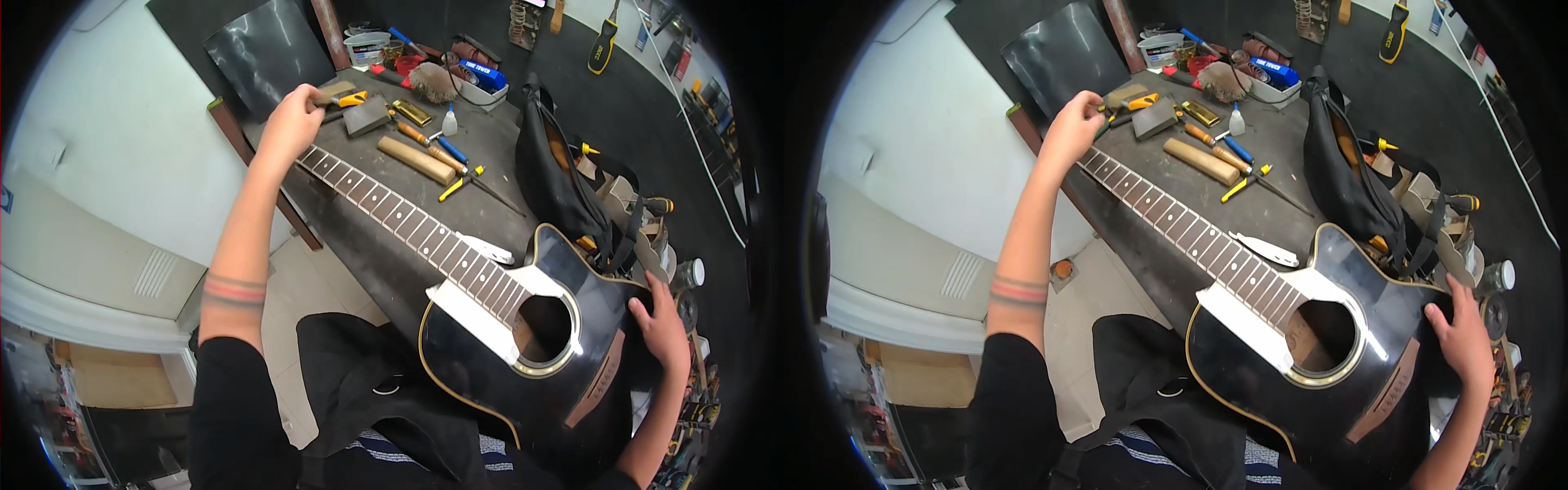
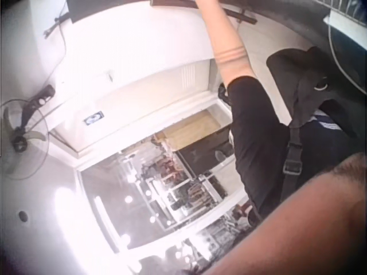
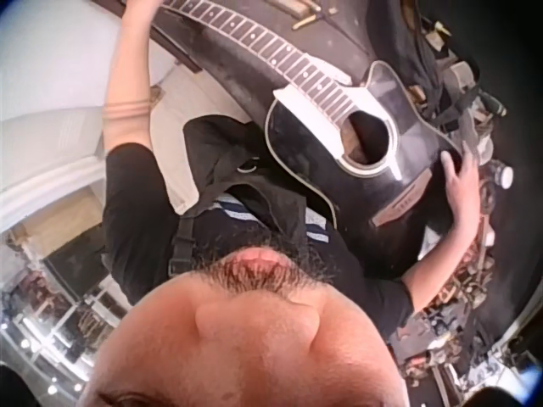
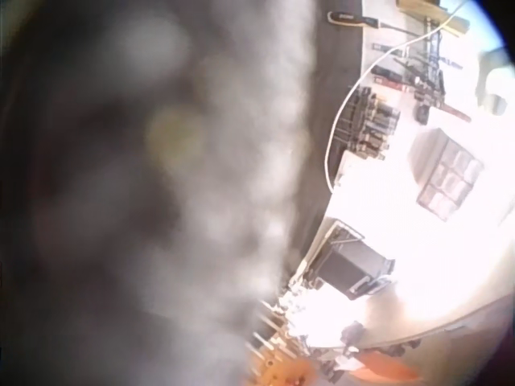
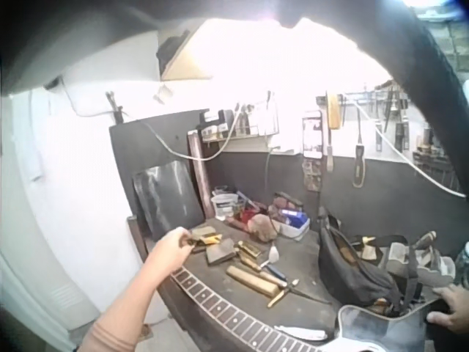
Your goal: The person uses a metal file to smooth the frets on a guitar neck, then retrieves a sanding block to sand the edges of the guitar body and neck. The person works on the guitar in a workshop setting, handling the instrument and tools with both hands.
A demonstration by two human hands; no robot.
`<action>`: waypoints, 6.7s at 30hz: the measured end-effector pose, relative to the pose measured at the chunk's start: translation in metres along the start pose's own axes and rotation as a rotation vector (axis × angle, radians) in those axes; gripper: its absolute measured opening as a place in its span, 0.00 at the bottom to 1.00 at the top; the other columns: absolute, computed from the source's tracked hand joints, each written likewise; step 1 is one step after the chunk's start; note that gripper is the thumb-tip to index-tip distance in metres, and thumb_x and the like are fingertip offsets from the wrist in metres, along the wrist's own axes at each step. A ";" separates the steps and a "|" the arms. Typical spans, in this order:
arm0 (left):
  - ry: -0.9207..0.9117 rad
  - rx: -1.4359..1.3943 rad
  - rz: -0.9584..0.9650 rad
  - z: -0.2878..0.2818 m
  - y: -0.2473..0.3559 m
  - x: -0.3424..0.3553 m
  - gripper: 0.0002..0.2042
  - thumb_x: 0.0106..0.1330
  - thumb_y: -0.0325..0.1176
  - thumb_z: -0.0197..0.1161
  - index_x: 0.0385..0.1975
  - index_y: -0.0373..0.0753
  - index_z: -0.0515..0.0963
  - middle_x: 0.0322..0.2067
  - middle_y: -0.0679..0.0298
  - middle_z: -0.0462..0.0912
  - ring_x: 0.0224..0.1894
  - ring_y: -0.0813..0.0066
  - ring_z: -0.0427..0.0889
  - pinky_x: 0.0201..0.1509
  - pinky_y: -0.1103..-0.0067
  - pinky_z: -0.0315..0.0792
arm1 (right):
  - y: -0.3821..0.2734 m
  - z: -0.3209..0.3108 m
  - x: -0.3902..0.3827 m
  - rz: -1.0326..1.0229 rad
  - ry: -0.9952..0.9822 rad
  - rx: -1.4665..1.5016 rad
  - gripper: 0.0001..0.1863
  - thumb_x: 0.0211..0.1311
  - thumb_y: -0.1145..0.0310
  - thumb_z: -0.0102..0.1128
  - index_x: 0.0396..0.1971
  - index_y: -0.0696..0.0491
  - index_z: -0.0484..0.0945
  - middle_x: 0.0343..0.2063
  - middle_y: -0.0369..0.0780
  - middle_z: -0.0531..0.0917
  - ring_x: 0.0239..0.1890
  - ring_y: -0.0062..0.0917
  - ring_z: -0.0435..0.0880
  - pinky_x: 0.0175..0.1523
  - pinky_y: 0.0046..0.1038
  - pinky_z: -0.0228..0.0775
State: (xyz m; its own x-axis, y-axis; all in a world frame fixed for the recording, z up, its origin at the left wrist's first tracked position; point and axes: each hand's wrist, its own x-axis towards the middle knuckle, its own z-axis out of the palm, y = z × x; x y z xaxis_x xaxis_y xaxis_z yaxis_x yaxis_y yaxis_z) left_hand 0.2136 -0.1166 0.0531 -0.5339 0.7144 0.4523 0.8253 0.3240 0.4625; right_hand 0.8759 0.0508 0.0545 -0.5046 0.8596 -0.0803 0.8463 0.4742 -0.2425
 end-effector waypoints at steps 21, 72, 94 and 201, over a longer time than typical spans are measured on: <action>0.265 0.509 0.240 0.057 -0.078 0.172 0.18 0.73 0.43 0.60 0.54 0.38 0.84 0.54 0.46 0.85 0.56 0.41 0.86 0.62 0.53 0.79 | 0.016 0.030 0.008 -0.044 0.119 -0.057 0.29 0.76 0.59 0.63 0.72 0.52 0.74 0.59 0.48 0.79 0.66 0.45 0.76 0.75 0.40 0.63; -0.338 -0.600 0.046 -0.003 0.080 -0.110 0.12 0.79 0.40 0.62 0.43 0.36 0.80 0.31 0.62 0.86 0.34 0.71 0.84 0.44 0.69 0.79 | 0.030 0.025 -0.003 0.020 0.072 -0.002 0.29 0.77 0.60 0.63 0.73 0.53 0.72 0.68 0.48 0.77 0.72 0.49 0.71 0.78 0.45 0.60; 0.134 0.212 -0.083 -0.062 -0.029 -0.033 0.12 0.76 0.37 0.61 0.45 0.33 0.82 0.29 0.51 0.88 0.31 0.56 0.88 0.38 0.63 0.79 | 0.026 0.032 0.008 0.019 0.092 0.003 0.31 0.79 0.53 0.63 0.74 0.52 0.72 0.68 0.51 0.77 0.72 0.52 0.72 0.78 0.46 0.60; -0.587 -0.085 0.662 0.025 0.124 -0.127 0.28 0.58 0.39 0.80 0.59 0.37 0.85 0.55 0.55 0.84 0.58 0.52 0.82 0.63 0.64 0.75 | -0.173 0.072 -0.014 -0.539 -0.006 0.066 0.41 0.57 0.55 0.76 0.72 0.47 0.78 0.71 0.48 0.73 0.81 0.52 0.64 0.85 0.61 0.48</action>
State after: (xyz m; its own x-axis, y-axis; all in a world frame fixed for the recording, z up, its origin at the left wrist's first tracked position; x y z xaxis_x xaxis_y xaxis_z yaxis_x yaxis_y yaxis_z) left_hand 0.3881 -0.1515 0.0344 0.2474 0.9493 0.1942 0.9024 -0.2987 0.3106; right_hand 0.7240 -0.0566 0.0284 -0.8654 0.4965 0.0671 0.4547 0.8346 -0.3110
